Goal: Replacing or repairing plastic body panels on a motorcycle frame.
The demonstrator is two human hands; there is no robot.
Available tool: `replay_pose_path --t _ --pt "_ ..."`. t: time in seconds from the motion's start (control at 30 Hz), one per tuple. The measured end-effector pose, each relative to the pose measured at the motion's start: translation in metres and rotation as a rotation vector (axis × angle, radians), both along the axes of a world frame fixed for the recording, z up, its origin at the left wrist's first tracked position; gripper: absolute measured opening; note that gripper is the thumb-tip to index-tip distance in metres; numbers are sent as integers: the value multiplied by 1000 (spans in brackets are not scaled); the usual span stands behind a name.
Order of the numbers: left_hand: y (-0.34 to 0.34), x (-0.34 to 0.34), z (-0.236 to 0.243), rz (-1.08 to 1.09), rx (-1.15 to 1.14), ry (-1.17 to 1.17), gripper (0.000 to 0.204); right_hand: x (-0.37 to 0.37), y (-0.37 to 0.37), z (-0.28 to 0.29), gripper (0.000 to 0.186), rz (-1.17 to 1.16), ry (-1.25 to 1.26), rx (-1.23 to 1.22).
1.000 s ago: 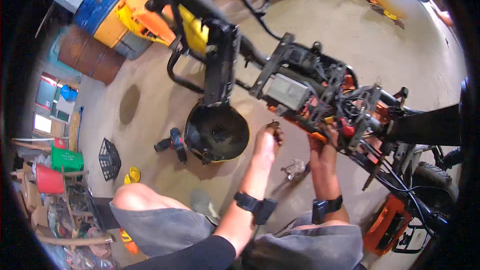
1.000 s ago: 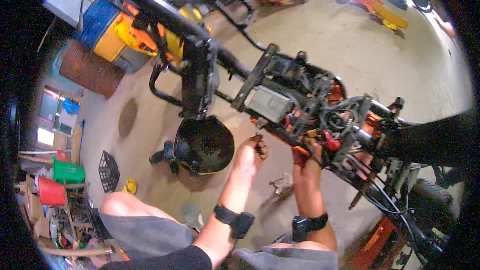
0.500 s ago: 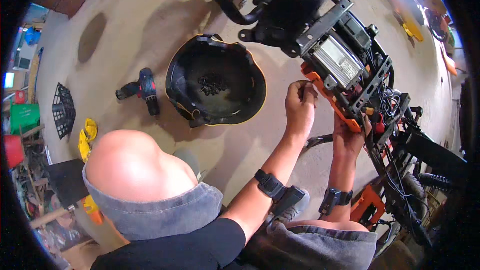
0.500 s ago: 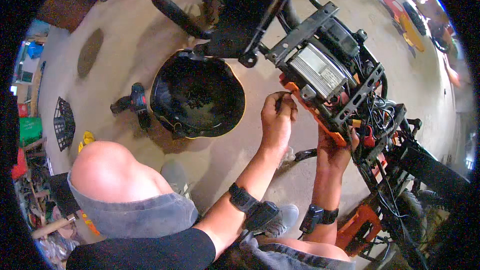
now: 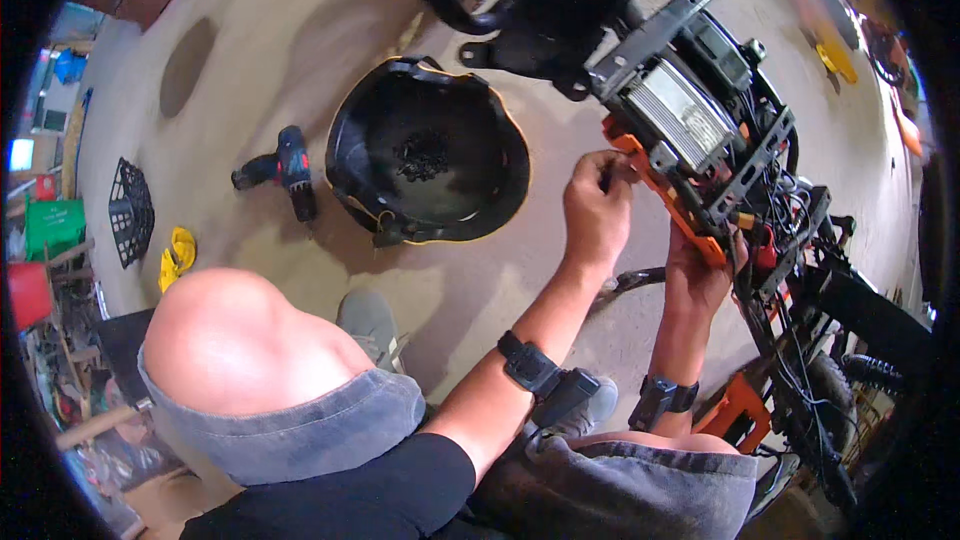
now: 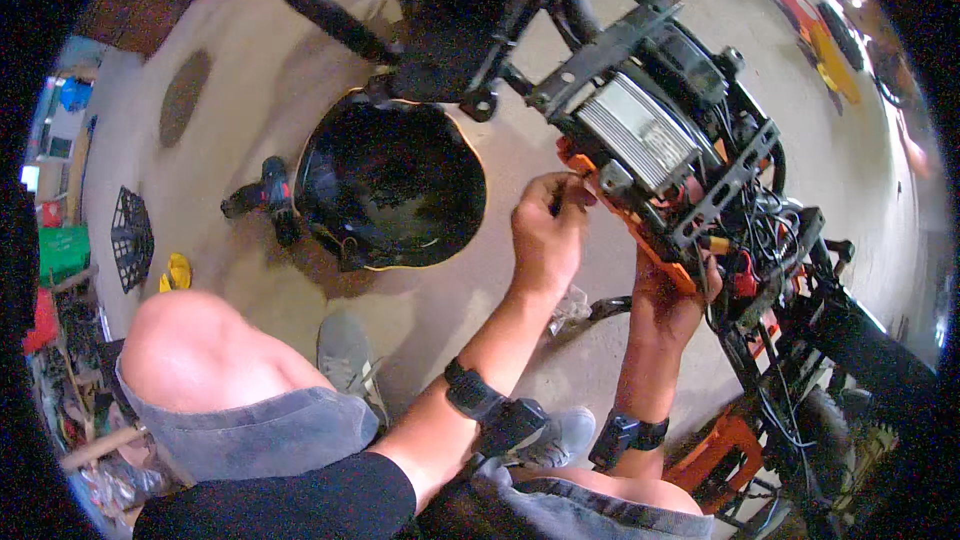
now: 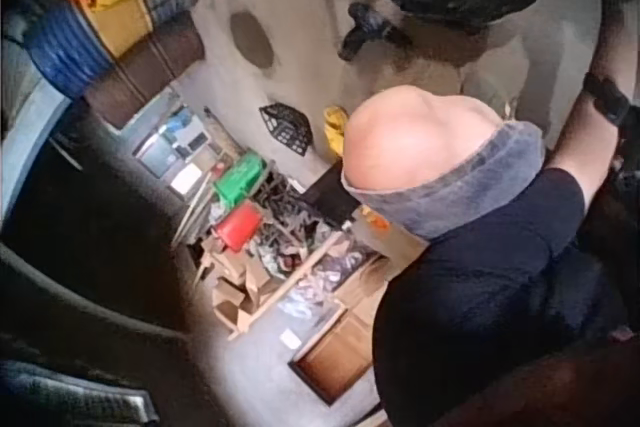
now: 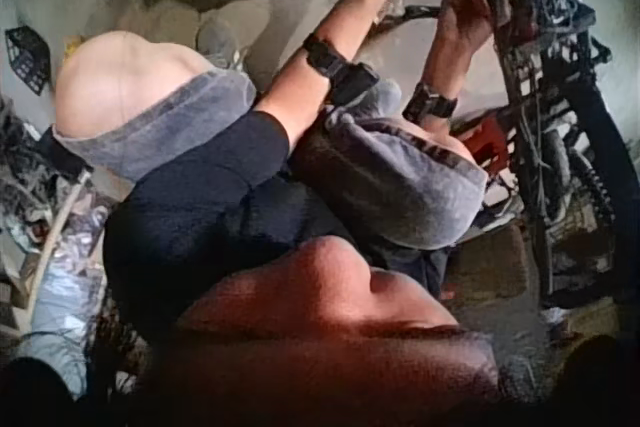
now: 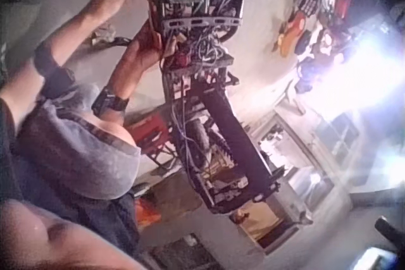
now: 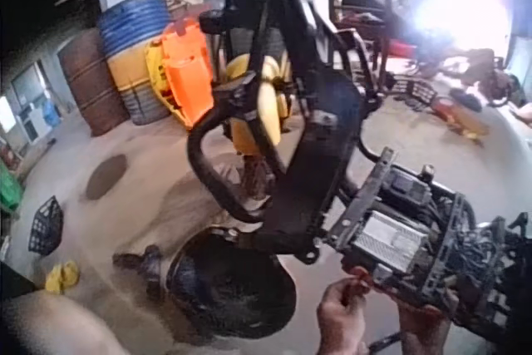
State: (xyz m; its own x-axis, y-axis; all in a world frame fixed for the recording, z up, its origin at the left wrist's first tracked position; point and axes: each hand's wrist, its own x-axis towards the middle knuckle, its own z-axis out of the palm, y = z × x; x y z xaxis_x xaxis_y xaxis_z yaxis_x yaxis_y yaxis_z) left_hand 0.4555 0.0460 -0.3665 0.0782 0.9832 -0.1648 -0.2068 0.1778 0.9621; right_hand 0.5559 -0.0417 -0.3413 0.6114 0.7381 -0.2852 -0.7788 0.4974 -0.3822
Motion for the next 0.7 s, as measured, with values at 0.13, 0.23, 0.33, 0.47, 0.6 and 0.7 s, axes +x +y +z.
replay_pose_path --t 0.13,0.23,0.33,0.47,0.6,0.7 --pt "2 -5 1 -15 33 68 7 3 -2 -3 48 -20 -9 -61" --pt "2 -3 3 -27 133 127 6 5 -3 1 48 -13 -13 -48" --pt "7 -6 10 -97 72 141 7 3 -3 2 49 10 -12 -40" --pt "2 -1 19 25 180 293 12 0 -2 2 51 31 -78 -1" --pt "1 3 17 124 397 453 12 -4 1 8 48 19 -64 -28" --pt "2 1 20 111 492 540 12 -3 1 7 45 7 -43 -49"
